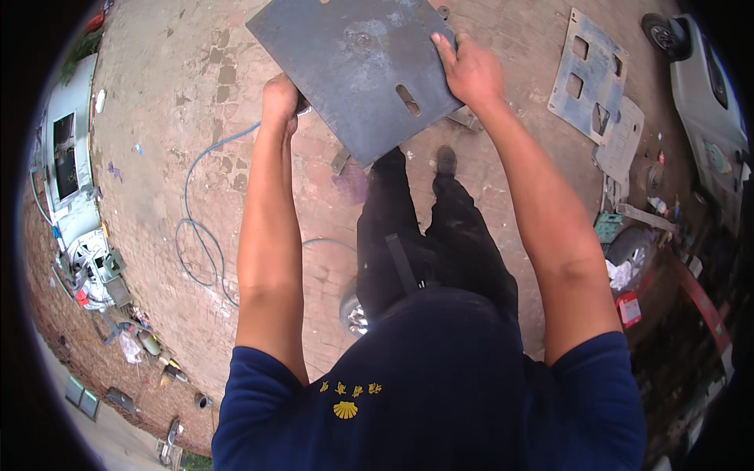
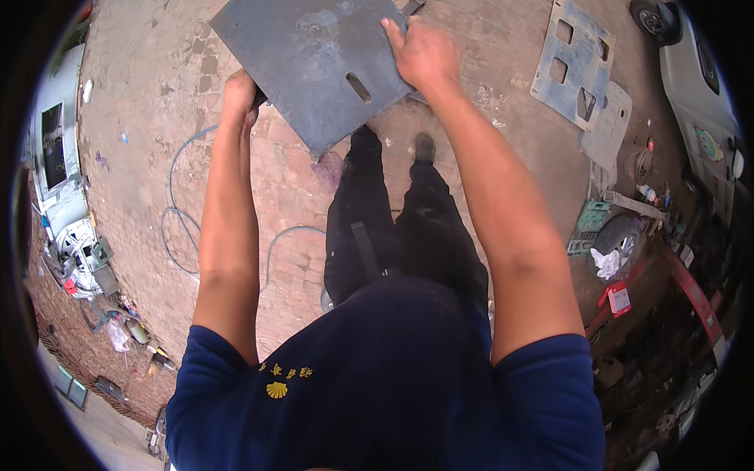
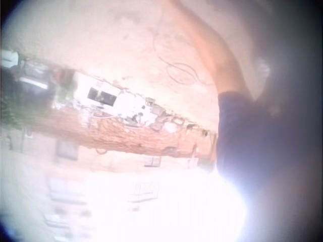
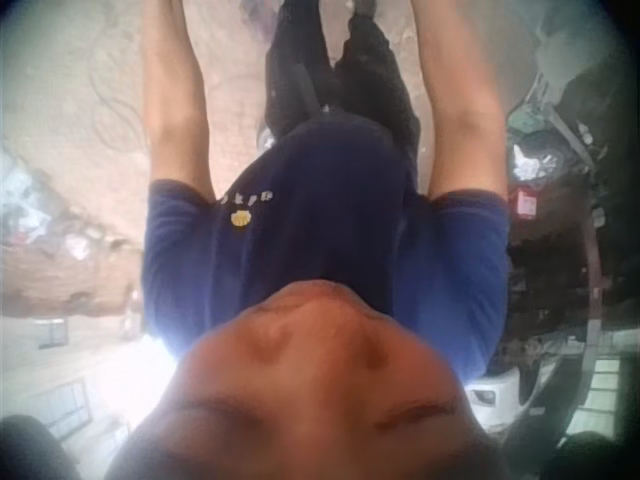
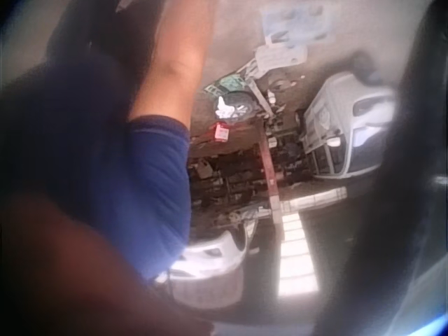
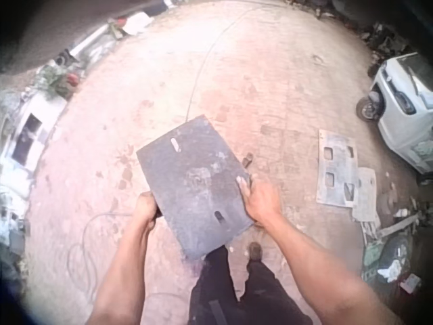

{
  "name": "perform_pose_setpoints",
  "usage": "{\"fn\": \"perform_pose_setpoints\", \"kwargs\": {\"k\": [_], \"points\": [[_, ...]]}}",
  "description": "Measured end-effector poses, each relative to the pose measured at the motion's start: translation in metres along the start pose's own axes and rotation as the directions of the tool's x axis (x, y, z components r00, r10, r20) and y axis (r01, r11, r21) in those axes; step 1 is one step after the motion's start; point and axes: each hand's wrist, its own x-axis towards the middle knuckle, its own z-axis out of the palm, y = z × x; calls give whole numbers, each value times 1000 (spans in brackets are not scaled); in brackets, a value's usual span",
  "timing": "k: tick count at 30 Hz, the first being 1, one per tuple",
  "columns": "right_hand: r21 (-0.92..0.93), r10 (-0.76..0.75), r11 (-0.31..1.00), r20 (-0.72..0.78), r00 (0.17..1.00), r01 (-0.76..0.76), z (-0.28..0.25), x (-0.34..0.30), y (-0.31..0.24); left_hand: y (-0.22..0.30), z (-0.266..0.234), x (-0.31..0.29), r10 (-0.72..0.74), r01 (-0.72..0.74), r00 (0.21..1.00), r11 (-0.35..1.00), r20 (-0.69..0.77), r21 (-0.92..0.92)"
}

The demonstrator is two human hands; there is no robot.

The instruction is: The person picks up a metal plate and a car grille from a cluttered workshop floor, carries them across the space, and places them down near other parts and tools.

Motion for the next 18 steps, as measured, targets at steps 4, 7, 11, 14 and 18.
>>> {"fn": "perform_pose_setpoints", "kwargs": {"k": [4, 7, 11, 14, 18], "points": [[6, -26, 1000, 40, 999, 26, -5, -3, 10, -10, 7, -16, 38, -39, 998, 999, -45, -21], [15, -8, 1000, 70, 997, 7, -13, -3, 13, -18, 10, -23, 33, -36, 997, 998, -70, -47], [18, -22, 1000, 129, 991, 19, -22, 2, 10, -24, 7, -21, 6, -13, 991, 998, -132, -56], [55, -38, 998, 103, 994, 33, -24, 1, 5, -26, 4, -9, 35, -55, 981, 993, -191, -102], [109, -41, 994, 89, 995, 31, -26, -4, 5, -28, -1, 5, 85, -114, 979, 982, -183, -152]]}}
